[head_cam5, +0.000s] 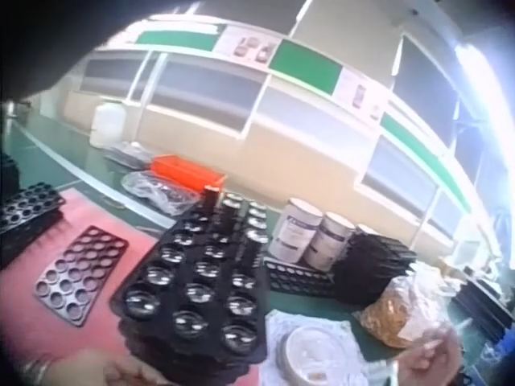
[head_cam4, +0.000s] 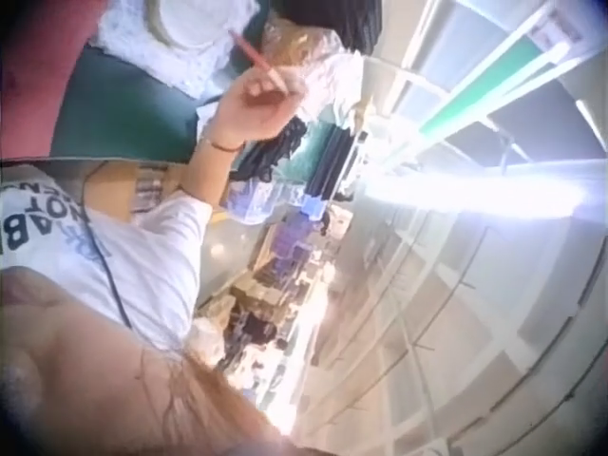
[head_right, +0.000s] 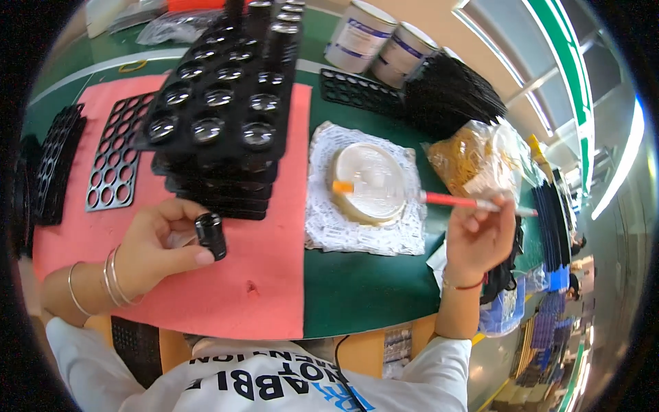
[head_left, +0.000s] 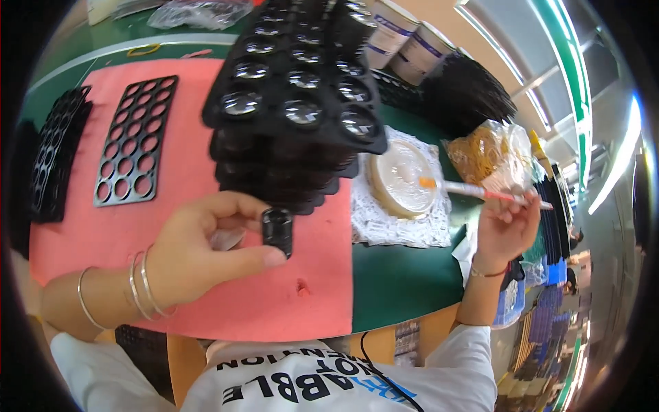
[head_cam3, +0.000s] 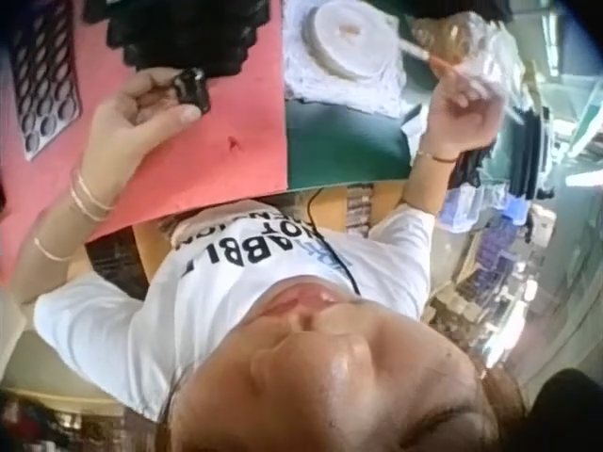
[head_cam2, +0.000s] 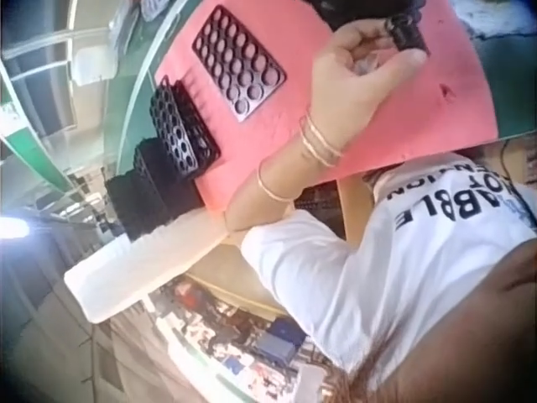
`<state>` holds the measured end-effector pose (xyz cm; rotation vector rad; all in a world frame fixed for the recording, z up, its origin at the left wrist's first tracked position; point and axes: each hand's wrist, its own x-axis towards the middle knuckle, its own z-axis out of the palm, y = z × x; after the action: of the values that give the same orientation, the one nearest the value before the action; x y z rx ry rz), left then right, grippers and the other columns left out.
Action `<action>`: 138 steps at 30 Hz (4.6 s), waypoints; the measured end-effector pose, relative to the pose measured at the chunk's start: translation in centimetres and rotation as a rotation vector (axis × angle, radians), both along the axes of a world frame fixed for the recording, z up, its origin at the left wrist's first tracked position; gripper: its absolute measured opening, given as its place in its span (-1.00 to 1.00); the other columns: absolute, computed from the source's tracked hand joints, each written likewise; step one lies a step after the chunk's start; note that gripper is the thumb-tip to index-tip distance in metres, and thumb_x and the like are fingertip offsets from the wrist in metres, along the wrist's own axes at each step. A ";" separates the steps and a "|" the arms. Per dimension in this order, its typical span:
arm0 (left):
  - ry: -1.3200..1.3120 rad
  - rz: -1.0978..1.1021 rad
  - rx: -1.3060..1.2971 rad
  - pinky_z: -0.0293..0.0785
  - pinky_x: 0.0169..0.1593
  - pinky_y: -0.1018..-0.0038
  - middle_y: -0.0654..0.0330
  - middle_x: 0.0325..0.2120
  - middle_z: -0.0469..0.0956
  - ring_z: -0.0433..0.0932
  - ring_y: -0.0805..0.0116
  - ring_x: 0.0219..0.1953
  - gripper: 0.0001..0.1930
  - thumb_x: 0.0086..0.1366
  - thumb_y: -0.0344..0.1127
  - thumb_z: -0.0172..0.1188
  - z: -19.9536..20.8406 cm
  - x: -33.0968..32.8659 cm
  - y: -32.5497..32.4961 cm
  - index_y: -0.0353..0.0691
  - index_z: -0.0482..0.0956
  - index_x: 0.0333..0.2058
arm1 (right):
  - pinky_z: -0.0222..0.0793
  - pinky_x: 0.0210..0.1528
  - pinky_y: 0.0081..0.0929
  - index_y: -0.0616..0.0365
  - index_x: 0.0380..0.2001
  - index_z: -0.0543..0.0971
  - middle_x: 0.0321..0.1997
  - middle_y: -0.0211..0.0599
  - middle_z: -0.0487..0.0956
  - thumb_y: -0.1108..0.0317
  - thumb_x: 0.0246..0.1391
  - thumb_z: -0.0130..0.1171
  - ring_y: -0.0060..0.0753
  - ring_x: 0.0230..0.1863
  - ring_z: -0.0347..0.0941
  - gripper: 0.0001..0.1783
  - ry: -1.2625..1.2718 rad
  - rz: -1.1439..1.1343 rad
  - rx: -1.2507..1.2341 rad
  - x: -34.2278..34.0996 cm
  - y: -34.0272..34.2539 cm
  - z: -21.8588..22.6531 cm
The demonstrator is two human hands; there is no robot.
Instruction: The worker removes light fixture components from a package, organizes them into trays, and applies sealant to each unit using a small brush.
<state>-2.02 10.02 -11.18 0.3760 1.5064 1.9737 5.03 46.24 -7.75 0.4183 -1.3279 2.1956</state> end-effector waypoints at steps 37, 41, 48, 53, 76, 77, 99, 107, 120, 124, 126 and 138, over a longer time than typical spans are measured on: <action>0.198 -0.125 -0.213 0.19 -0.48 0.73 0.30 -0.39 0.51 0.22 0.72 -0.55 -0.64 -0.01 -0.24 0.30 0.0 -0.8 -0.7 -0.31 0.49 -0.25 | 0.39 -0.61 -0.57 0.16 -0.59 0.43 -0.60 -0.24 0.49 0.34 -0.12 0.21 -0.37 -0.65 0.45 -0.82 0.208 -0.040 0.848 0.7 -4.8 -1.6; 0.194 -0.138 -0.102 0.34 -0.25 0.67 0.21 -0.29 0.52 0.40 0.64 -0.33 -0.68 0.08 -0.35 0.19 -0.2 -0.7 -0.7 -0.34 0.45 -0.18 | 0.39 -0.61 -0.57 0.16 -0.59 0.43 -0.61 -0.24 0.49 0.34 -0.12 0.21 -0.37 -0.66 0.44 -0.82 0.215 -0.048 0.859 0.4 -4.9 -1.7; 0.127 -0.206 -0.084 0.36 -0.14 0.62 0.19 -0.23 0.50 0.42 0.59 -0.22 -0.67 0.13 -0.42 0.12 -0.1 -0.7 -0.8 -0.35 0.40 -0.11 | 0.39 -0.61 -0.58 0.17 -0.59 0.43 -0.63 -0.23 0.48 0.34 -0.11 0.21 -0.39 -0.66 0.43 -0.81 0.189 -0.040 0.833 0.4 -4.7 -1.6; 0.128 -0.245 -0.020 0.36 -0.09 0.60 0.20 -0.17 0.47 0.41 0.57 -0.16 -0.67 0.16 -0.50 0.06 -0.4 -0.7 -0.7 -0.36 0.36 -0.06 | 0.38 -0.61 -0.59 0.17 -0.59 0.43 -0.62 -0.22 0.48 0.35 -0.12 0.20 -0.39 -0.66 0.43 -0.82 0.189 -0.023 0.819 0.3 -4.4 -1.6; 0.450 -0.580 -0.007 -0.04 -0.64 0.70 0.40 -0.58 0.45 0.09 0.70 -0.70 -0.58 -0.25 -0.47 0.32 2.8 -1.8 -3.4 -0.24 0.55 -0.28 | 0.20 -0.68 -0.55 0.15 -0.62 0.37 -0.68 -0.28 0.39 0.34 -0.21 0.17 -0.44 -0.71 0.30 -0.81 -0.082 0.397 0.214 -0.6 -1.5 -1.0; 0.488 -0.540 -0.025 -0.05 -0.65 0.71 0.40 -0.59 0.46 0.09 0.70 -0.71 -0.56 -0.29 -0.48 0.33 3.2 -2.2 -3.9 -0.24 0.56 -0.28 | 0.22 -0.67 -0.55 0.16 -0.61 0.38 -0.67 -0.25 0.41 0.34 -0.21 0.17 -0.42 -0.72 0.31 -0.82 -0.109 0.419 0.207 -0.5 -1.3 -0.9; 1.032 0.483 -0.908 0.39 -0.25 0.51 0.15 -0.48 0.54 0.49 0.39 -0.40 -0.61 -0.07 -0.19 0.29 -1.9 -20.0 -11.0 -0.35 0.53 -0.29 | 0.28 -0.64 -0.49 0.21 -0.61 0.41 -0.68 -0.15 0.46 0.37 -0.19 0.13 -0.37 -0.73 0.37 -0.85 -0.198 0.505 0.138 -1.3 -0.9 -1.4; 0.977 0.481 -0.903 0.35 -0.29 0.53 0.21 -0.55 0.49 0.43 0.45 -0.45 -0.63 -0.03 -0.24 0.27 -1.9 -19.3 -10.1 -0.40 0.49 -0.30 | 0.25 -0.66 -0.50 0.19 -0.62 0.37 -0.70 -0.15 0.43 0.35 -0.16 0.10 -0.39 -0.73 0.32 -0.83 -0.240 0.449 0.123 -1.7 -0.5 -1.9; 0.892 0.418 -0.882 0.37 -0.41 0.60 0.22 -0.50 0.49 0.46 0.48 -0.47 -0.47 -0.07 -0.24 0.28 -1.2 -18.5 -10.3 -0.38 0.40 -0.12 | 0.29 -0.54 -0.54 0.18 -0.57 0.35 -0.66 -0.28 0.41 0.32 -0.05 0.00 -0.47 -0.63 0.35 -0.83 -0.234 0.454 0.096 -2.2 0.1 -1.9; 0.740 0.467 -0.911 0.34 -0.50 0.62 0.23 -0.52 0.46 0.43 0.55 -0.49 -0.35 -0.05 -0.20 0.27 1.3 -17.2 -9.7 -0.39 0.26 0.00 | 0.25 -0.54 -0.57 0.16 -0.56 0.33 -0.67 -0.33 0.35 0.29 -0.03 -0.03 -0.51 -0.62 0.29 -0.82 -0.220 0.417 0.072 -2.2 0.6 -1.6; 0.941 0.556 -0.857 0.31 -0.49 0.64 0.26 -0.56 0.42 0.38 0.57 -0.53 -0.37 -0.02 -0.18 0.26 1.8 -18.7 -10.6 -0.39 0.28 -0.01 | 0.19 -0.56 -0.60 0.14 -0.55 0.32 -0.68 -0.37 0.32 0.27 -0.02 -0.05 -0.53 -0.63 0.26 -0.82 -0.218 0.393 0.065 -2.5 0.9 -1.6; 1.278 0.344 -0.684 0.27 -0.45 0.59 0.27 -0.62 0.38 0.34 0.54 -0.57 -0.54 -0.05 -0.08 0.28 9.8 -18.7 1.4 -0.38 0.53 -0.31 | 0.10 -0.58 -0.70 0.13 -0.51 0.34 -0.68 -0.44 0.31 0.29 -0.02 -0.06 -0.62 -0.62 0.21 -0.86 -0.252 0.248 -0.084 -3.0 2.1 -1.3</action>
<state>-20.72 11.47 -1.37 1.2557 3.0351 1.1981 2.05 48.33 -9.05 0.2943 -1.3676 2.5703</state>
